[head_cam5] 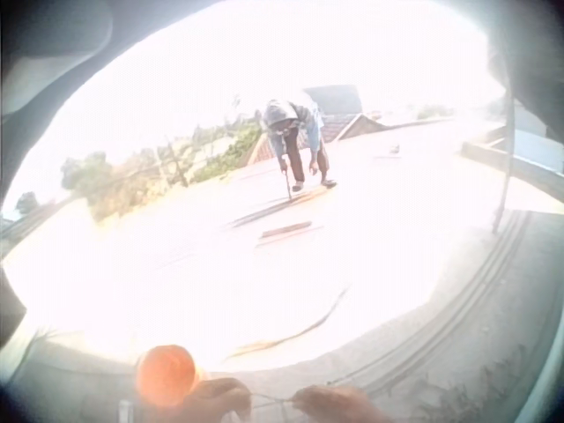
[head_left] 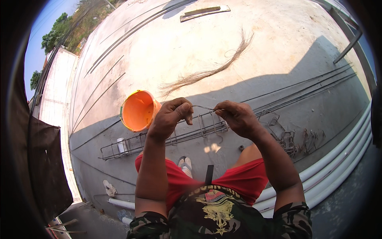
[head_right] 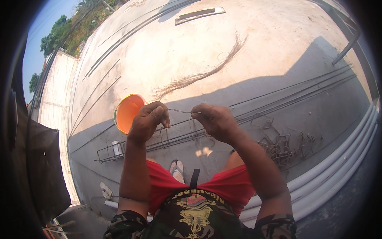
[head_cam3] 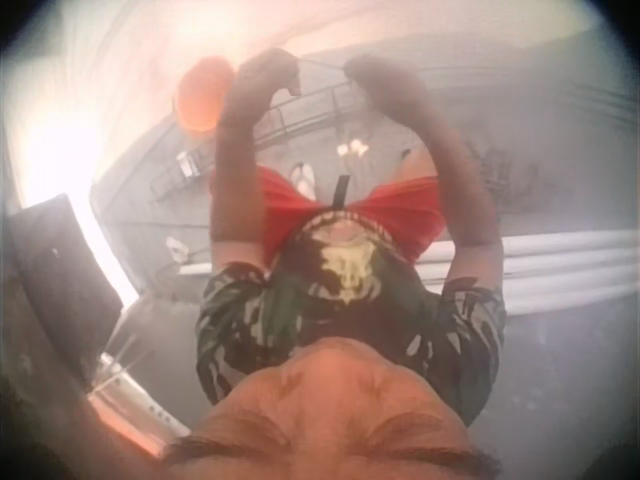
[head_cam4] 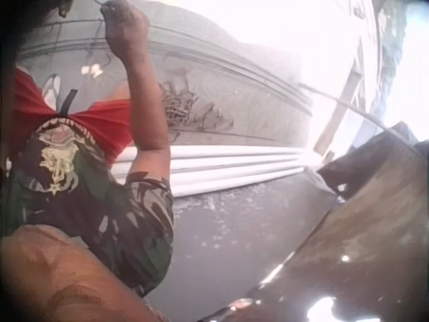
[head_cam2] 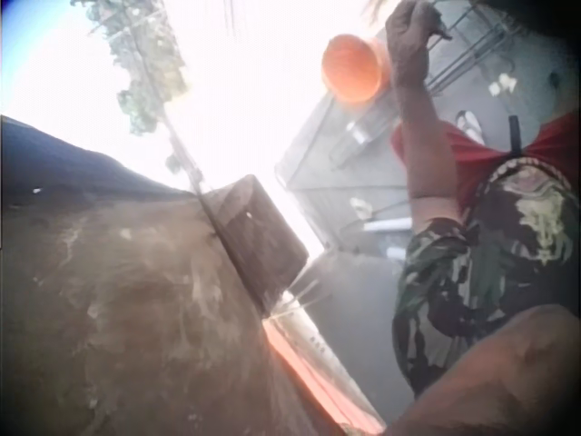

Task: The person sits on a concrete surface and assembles a rebar cage by tying metal rods together with wire. They use pliers to twist and secure the wire at multiple intersections along the cage structure.

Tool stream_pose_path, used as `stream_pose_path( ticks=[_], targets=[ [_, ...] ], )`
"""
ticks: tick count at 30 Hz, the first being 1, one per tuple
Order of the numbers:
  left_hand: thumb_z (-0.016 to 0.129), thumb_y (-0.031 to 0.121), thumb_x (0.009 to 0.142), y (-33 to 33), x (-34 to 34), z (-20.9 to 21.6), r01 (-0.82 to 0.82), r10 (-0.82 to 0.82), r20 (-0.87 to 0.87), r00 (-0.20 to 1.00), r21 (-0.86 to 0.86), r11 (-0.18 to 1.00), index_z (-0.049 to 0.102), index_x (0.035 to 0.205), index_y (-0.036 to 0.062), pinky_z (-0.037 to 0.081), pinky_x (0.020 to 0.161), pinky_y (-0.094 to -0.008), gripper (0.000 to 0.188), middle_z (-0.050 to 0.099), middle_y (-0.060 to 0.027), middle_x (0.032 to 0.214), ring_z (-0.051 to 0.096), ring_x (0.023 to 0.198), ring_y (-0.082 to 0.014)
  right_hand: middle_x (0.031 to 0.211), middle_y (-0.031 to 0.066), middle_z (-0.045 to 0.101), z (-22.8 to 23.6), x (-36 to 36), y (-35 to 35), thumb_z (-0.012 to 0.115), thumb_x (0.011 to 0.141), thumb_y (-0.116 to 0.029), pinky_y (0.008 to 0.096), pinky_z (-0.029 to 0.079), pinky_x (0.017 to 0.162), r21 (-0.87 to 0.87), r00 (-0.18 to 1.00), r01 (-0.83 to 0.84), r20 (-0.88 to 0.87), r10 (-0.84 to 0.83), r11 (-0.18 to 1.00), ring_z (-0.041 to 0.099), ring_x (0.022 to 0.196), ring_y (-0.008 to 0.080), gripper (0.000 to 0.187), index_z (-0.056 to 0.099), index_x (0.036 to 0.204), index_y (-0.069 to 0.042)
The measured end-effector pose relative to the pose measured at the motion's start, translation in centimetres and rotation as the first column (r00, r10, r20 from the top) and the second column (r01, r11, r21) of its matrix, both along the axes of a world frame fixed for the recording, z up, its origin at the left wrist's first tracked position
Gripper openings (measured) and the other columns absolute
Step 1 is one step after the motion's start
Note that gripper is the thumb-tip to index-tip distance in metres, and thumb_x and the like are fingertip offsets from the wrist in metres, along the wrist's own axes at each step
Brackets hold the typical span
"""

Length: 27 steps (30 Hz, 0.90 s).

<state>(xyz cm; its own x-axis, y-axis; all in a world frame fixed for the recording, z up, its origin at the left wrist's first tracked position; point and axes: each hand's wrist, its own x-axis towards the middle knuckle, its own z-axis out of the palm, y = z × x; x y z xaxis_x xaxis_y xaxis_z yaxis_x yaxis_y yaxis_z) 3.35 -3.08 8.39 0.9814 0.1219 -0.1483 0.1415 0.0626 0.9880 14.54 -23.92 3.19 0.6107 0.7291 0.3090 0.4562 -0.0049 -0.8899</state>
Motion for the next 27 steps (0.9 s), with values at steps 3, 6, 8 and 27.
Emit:
stream_pose_path(
  ticks=[3,6,8,27],
  targets=[
    [0.055,0.026,0.096,0.0,-0.7,0.8,0.011,-0.007,-0.06,0.998,0.071,0.997,0.058,0.081,0.0033,0.044,0.061,-0.0241,0.028,0.052,0.0008,0.067,0.051,0.061,-0.0082,0.078,0.0144,0.066,0.9,0.7,-0.1,0.061,0.089,-0.018,0.0395,0.05,0.063,-0.066,0.996,-0.076,-0.051,0.072,0.995,0.065,0.07,0.033,0.011,0.062,0.094,-0.008],
    [0.054,0.025,0.096,0.6,-1.3,2.3,0.069,-0.002,-0.219,0.976,0.3,0.952,0.057,0.08,0.0028,0.043,0.059,-0.024,0.028,0.053,-0.0003,0.068,0.05,0.059,-0.0089,0.077,0.0118,0.067,1.4,1.4,0.1,0.065,0.088,-0.011,0.0328,0.051,0.06,-0.067,0.987,-0.129,0.09,0.134,0.989,0.065,0.066,0.0219,0.01,0.063,0.094,-0.003],
    [0.054,0.027,0.095,1.0,-1.4,3.3,0.158,0.036,-0.35,0.936,0.508,0.847,0.057,0.08,0.0021,0.043,0.059,-0.0244,0.029,0.054,-0.0024,0.068,0.052,0.06,-0.0105,0.076,0.0117,0.067,1.8,1.5,0.8,0.064,0.088,-0.012,0.033,0.05,0.059,-0.102,0.961,-0.127,0.232,0.148,0.987,0.064,0.064,0.0218,0.011,0.063,0.093,-0.002],
    [0.047,0.035,0.096,16.1,0.5,-24.4,0.468,-0.083,-0.629,0.773,0.476,0.745,0.055,0.129,0.0029,0.044,0.094,-0.0347,0.047,0.061,-0.0155,0.119,0.058,0.108,-0.0256,0.098,0.0217,0.067,-19.8,-0.2,7.4,0.052,0.08,-0.014,0.0426,0.048,0.087,-0.784,0.943,-0.157,-0.3,-0.145,0.601,0.063,0.097,0.0373,0.027,0.068,0.098,-0.003]
  ],
)
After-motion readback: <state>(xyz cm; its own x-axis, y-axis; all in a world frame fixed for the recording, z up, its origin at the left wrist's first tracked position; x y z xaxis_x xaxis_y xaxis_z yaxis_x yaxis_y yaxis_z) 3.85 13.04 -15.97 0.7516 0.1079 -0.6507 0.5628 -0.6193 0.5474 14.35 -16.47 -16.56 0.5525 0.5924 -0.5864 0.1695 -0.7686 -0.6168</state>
